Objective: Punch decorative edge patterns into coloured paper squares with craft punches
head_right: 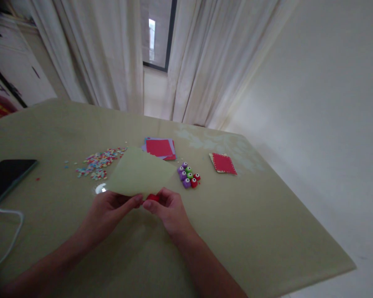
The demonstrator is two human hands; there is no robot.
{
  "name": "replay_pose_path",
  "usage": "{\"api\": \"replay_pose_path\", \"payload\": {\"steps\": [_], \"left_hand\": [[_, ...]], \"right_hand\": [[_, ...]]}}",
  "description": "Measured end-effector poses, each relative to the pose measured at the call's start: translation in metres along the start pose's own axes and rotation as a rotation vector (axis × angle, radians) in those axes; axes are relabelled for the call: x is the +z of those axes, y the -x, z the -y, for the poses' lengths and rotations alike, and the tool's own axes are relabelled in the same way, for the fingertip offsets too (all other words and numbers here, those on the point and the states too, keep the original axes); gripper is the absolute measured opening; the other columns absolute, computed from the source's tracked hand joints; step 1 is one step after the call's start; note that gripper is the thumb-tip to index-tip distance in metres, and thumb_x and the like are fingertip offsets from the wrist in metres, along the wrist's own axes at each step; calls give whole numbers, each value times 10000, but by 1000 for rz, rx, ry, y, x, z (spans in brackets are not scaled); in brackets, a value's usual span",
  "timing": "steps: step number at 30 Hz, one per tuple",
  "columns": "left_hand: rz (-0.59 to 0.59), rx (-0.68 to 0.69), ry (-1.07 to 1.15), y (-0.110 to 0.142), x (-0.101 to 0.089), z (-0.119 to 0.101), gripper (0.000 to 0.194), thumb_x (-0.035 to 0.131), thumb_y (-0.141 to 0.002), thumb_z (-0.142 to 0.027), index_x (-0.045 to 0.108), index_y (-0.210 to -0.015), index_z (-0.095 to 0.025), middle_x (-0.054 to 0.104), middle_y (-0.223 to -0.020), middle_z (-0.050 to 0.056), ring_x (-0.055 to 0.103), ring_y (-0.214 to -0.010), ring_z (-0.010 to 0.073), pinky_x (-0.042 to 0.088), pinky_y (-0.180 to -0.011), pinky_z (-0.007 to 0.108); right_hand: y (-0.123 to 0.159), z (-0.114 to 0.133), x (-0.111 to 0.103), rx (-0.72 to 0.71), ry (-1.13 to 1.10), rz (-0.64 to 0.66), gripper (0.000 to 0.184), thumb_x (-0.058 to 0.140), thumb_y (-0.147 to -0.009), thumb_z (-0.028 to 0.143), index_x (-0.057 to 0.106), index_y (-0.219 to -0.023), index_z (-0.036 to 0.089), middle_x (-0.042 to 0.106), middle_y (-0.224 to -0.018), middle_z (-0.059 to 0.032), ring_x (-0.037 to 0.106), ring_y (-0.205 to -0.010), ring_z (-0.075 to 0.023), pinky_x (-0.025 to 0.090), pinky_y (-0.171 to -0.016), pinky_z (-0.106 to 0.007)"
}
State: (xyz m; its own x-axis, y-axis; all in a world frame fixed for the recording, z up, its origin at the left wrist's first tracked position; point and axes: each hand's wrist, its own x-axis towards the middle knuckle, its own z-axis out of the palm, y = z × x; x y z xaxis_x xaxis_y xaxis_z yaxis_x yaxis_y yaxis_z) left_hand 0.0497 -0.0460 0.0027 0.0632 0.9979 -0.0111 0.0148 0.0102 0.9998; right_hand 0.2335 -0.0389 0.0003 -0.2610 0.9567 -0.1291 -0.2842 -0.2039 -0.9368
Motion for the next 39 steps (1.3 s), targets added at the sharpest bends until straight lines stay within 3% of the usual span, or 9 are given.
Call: {"api": "replay_pose_path", "payload": {"steps": [6, 11, 17, 22, 27, 31, 34, 39], "left_hand": [[31, -8, 82, -2, 1, 4, 224, 825, -849, -420, 836, -895, -202, 857, -858, 73, 811, -831, 260, 642, -765, 333], [-2, 86, 82, 0, 1, -2, 90, 836, -808, -326, 815, -856, -254, 817, -766, 13, 764, -697, 208, 615, -650, 291], [-47, 83, 54, 1, 1, -16, 82, 831, -683, -265, 808, -761, -258, 803, -711, 17, 740, -629, 221, 598, -574, 303], [-29, -23, 69, -2, -1, -9, 186, 854, -746, -393, 828, -804, -218, 830, -760, 56, 780, -714, 253, 613, -664, 326], [-95, -129, 70, -2, -5, -2, 341, 836, -774, -540, 822, -730, -202, 833, -746, 78, 757, -669, 240, 578, -642, 312], [-191, -127, 104, -5, -9, 1, 353, 863, -750, -538, 828, -794, -190, 839, -788, 75, 765, -739, 237, 591, -709, 308], [-220, -122, 119, -7, -10, 4, 373, 875, -750, -544, 825, -827, -182, 839, -805, 80, 767, -766, 239, 593, -743, 317], [-223, -94, 114, -7, -10, 5, 336, 854, -791, -530, 825, -840, -199, 827, -792, 63, 761, -765, 235, 588, -765, 323]], "right_hand": [[1, 0, 2, -21, 23, 0, 252, 943, -706, 392, 804, -812, 210, 734, -745, -2, 605, -683, -162, 502, -721, -299], [3, 1, 2, -19, 73, -3, 208, 904, -726, 348, 806, -859, 222, 729, -794, 6, 614, -733, -167, 486, -734, -295], [4, 0, 2, -53, 116, -78, 225, 914, -683, 335, 784, -836, 234, 720, -777, 8, 627, -733, -192, 500, -723, -321], [2, -3, 7, -10, 60, 4, 264, 916, -731, 429, 789, -850, 230, 777, -864, -22, 677, -815, -207, 531, -790, -332], [1, -4, 5, 37, 12, -12, 528, 1011, -606, 453, 727, -990, 228, 766, -869, -7, 685, -786, -183, 531, -753, -304], [-2, 10, -14, -192, 294, -241, 404, 888, -796, 522, 703, -981, 214, 744, -892, -42, 672, -795, -192, 515, -719, -313], [-10, 18, -34, -334, 550, -412, 345, 843, -847, 503, 703, -988, 222, 737, -876, -45, 652, -763, -200, 514, -716, -336], [-23, 6, -56, -267, 765, -329, 249, 805, -854, 347, 681, -1030, 222, 762, -925, -44, 683, -775, -211, 541, -744, -360]]}}
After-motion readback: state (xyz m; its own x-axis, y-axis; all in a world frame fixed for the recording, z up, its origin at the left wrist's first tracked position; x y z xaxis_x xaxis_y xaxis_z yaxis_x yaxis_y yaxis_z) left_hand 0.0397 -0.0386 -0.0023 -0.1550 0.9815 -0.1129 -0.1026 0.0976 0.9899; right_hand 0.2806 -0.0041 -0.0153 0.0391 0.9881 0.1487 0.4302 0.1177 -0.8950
